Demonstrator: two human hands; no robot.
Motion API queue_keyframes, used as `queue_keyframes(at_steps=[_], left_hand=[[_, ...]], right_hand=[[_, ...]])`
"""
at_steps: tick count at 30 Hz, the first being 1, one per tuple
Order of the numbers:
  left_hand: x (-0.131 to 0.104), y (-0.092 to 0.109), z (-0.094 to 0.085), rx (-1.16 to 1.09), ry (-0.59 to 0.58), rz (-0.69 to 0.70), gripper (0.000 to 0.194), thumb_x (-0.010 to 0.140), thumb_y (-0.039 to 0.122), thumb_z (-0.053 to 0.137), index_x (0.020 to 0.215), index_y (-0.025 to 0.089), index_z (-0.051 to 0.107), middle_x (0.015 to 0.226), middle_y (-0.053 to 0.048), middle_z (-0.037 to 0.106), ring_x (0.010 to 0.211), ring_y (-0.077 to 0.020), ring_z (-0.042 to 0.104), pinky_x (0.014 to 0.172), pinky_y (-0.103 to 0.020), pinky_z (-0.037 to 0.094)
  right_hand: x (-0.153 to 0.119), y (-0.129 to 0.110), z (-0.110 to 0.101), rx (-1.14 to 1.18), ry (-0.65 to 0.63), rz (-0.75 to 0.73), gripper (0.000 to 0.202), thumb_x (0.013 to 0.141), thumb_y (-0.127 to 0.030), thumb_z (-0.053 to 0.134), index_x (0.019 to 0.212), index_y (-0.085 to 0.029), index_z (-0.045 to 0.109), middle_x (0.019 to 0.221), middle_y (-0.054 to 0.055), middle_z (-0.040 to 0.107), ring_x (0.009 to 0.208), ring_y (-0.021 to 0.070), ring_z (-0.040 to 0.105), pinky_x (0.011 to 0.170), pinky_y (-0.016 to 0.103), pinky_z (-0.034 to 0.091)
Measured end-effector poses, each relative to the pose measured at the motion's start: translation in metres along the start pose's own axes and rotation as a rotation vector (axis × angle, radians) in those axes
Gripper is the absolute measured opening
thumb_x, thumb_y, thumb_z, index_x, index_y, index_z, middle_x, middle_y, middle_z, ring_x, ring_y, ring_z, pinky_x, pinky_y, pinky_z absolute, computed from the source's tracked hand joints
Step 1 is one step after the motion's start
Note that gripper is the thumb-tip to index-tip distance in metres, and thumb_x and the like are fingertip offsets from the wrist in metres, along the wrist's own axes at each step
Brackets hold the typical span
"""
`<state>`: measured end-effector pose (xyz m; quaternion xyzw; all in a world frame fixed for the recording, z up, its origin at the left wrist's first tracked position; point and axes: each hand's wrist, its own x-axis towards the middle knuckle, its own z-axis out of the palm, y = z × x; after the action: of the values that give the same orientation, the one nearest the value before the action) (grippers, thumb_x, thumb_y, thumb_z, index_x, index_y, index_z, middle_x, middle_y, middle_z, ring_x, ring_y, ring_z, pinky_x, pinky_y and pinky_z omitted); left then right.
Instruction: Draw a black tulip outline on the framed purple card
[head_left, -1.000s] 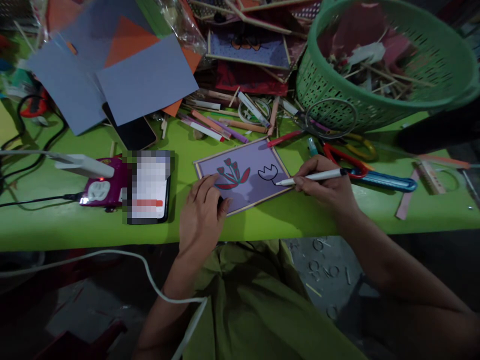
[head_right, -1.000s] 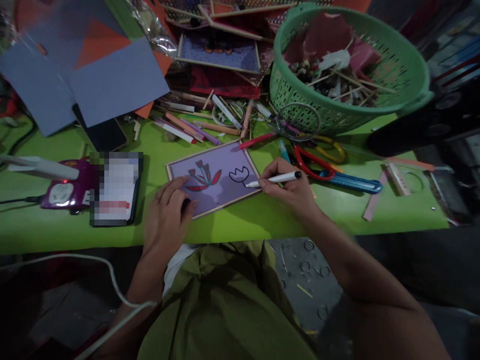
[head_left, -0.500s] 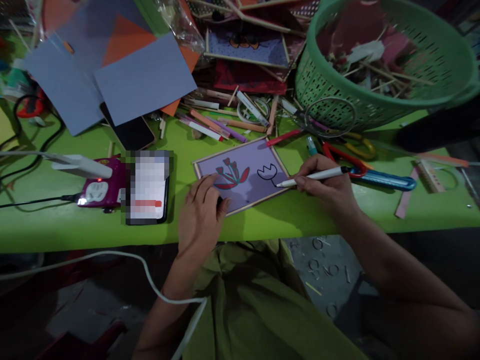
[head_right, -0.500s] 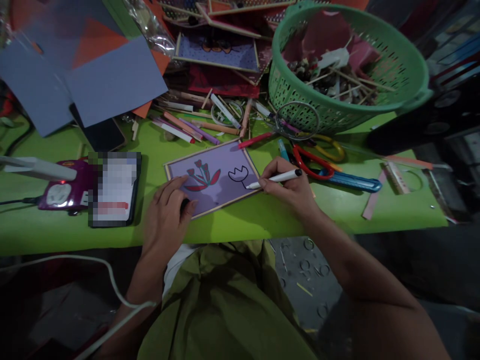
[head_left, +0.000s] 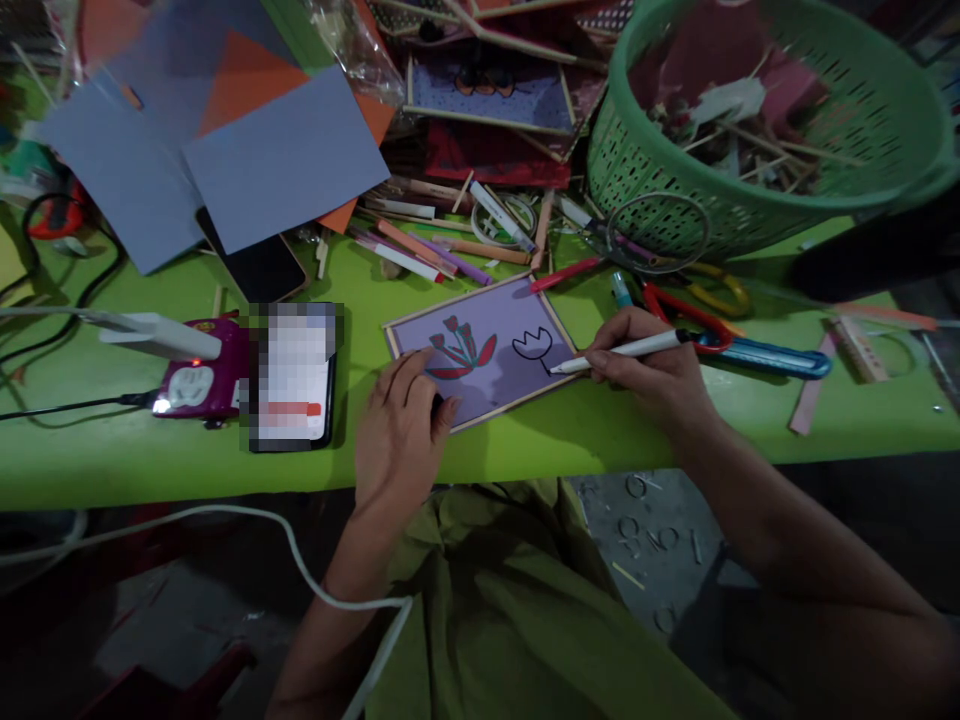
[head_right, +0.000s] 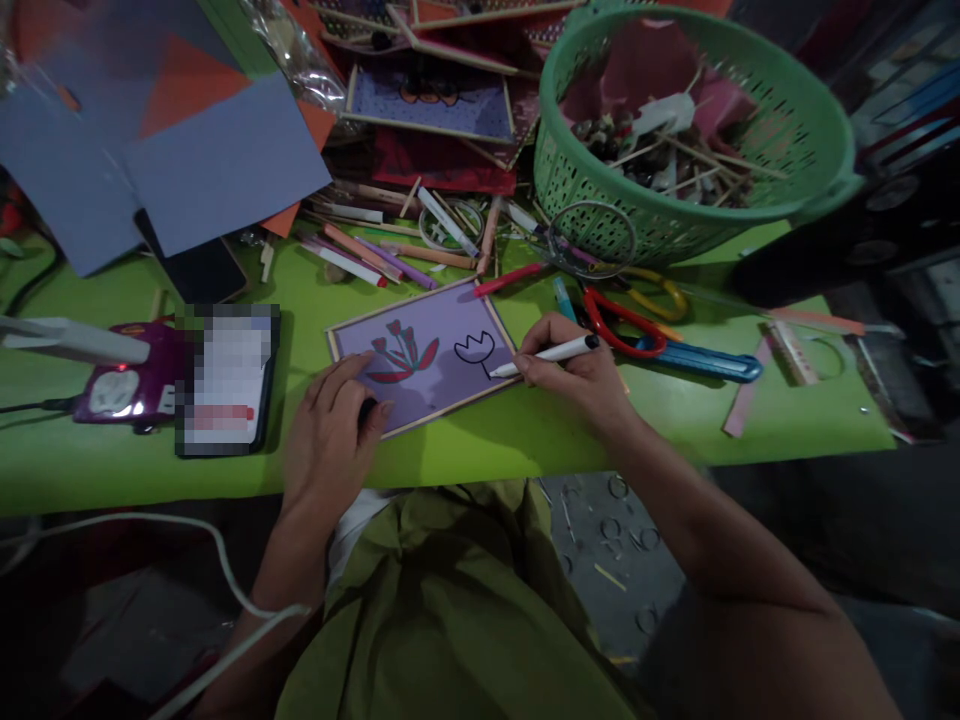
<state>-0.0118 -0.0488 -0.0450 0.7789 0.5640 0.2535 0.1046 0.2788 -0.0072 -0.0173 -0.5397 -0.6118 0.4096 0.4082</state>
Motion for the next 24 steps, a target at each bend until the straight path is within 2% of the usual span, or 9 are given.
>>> queue_keyframes(at_steps=[14, 24], left_hand=[[0.0003, -0.0006, -0.0025, 0.010, -0.021, 0.013, 0.021, 0.108, 0.038, 0.051, 0.093, 0.024, 0.057, 0.146, -0.013, 0.068, 0.141, -0.0313, 0.059, 0.115, -0.055, 0.050], [-0.0001, -0.0014, -0.0021, 0.014, -0.028, 0.006, 0.022, 0.108, 0.040, 0.050, 0.094, 0.025, 0.056, 0.147, -0.013, 0.067, 0.141, -0.0305, 0.058, 0.116, -0.053, 0.049]], right_hand=[[0.0004, 0.0040, -0.0003, 0.061, -0.003, 0.055, 0.034, 0.083, -0.052, 0.084, 0.073, -0.026, 0.064, 0.056, -0.002, 0.057, 0.057, 0.0177, 0.055, 0.055, 0.032, 0.041], [0.0062, 0.0010, 0.0031, 0.064, 0.054, 0.000, 0.034, 0.084, -0.052, 0.084, 0.077, -0.026, 0.062, 0.063, -0.001, 0.064, 0.057, 0.0160, 0.058, 0.054, 0.031, 0.048]])
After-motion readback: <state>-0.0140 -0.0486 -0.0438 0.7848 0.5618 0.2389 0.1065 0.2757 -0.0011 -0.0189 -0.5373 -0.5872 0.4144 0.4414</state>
